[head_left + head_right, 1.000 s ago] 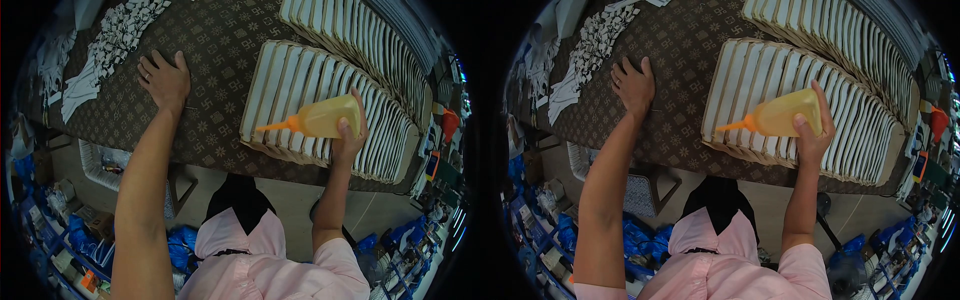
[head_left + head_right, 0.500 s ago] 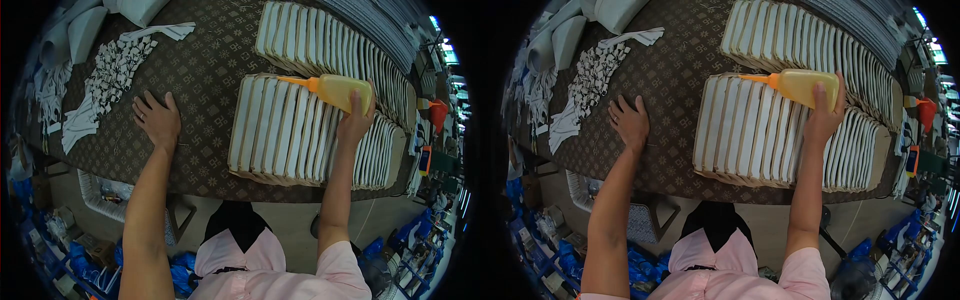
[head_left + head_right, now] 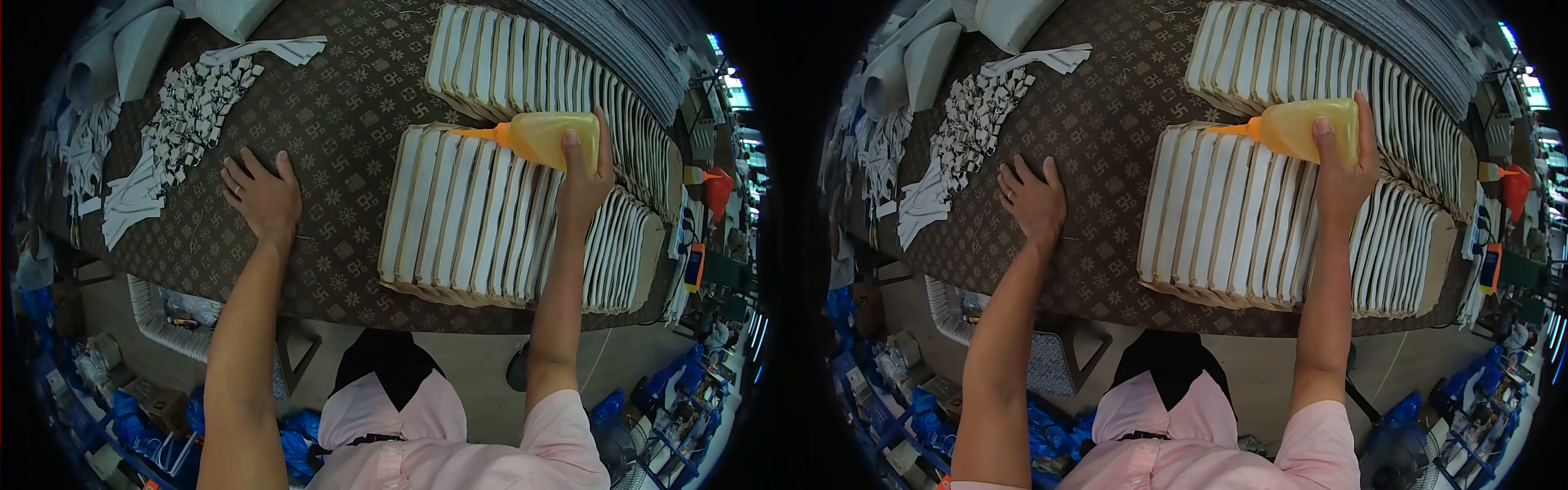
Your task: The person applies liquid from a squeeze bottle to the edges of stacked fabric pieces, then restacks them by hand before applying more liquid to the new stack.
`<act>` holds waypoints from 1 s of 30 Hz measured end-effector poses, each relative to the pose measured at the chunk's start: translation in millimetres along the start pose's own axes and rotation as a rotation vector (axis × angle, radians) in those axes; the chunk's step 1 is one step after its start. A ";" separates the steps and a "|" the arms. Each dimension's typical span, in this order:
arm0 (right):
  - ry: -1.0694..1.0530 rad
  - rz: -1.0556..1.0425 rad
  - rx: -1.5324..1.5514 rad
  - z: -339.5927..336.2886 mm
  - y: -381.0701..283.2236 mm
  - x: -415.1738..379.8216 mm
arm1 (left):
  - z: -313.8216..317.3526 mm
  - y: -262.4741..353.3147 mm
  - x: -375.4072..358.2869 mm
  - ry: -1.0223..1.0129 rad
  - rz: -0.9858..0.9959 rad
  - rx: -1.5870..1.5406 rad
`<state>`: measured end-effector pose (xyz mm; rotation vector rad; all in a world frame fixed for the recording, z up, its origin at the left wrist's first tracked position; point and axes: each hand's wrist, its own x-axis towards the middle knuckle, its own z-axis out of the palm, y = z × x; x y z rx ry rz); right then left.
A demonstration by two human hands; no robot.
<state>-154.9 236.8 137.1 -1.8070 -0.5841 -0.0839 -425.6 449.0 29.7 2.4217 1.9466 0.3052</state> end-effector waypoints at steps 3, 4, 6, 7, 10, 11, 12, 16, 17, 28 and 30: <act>0.011 -0.031 -0.048 1.5 3.6 -0.7 | 0.7 -1.1 0.0 0.011 0.004 0.004; -0.017 -0.030 -0.030 0.7 6.5 -0.6 | 0.8 -1.0 0.1 0.014 0.010 0.006; -0.048 -0.028 -0.014 -0.7 8.2 -0.8 | 1.3 -1.0 -0.2 0.022 0.011 0.005; -0.051 -0.039 -0.033 -1.4 8.2 -1.5 | 1.6 -1.2 -0.1 0.031 0.014 0.005; -0.041 -0.043 -0.034 -1.0 6.2 -3.7 | 2.8 -1.5 -0.2 0.046 0.020 0.003; -0.030 -0.040 -0.013 -0.1 5.6 -4.2 | 3.2 -1.4 -0.1 0.044 0.021 0.003; -0.031 -0.038 -0.014 0.4 6.1 -4.9 | 3.3 -1.6 -0.1 0.050 0.022 0.000; -0.047 -0.049 0.032 -1.0 12.6 -3.8 | 4.0 -2.0 0.0 0.071 0.031 0.015; -0.074 -0.046 0.063 -2.2 14.4 -3.8 | 4.6 -2.3 0.1 0.068 0.030 0.017; -0.150 -0.063 0.083 -9.8 13.6 -15.3 | 5.4 -2.6 0.0 0.082 0.033 -0.004; -0.163 -0.045 0.097 -11.5 13.7 -19.9 | 6.5 -3.4 0.4 0.077 0.032 -0.006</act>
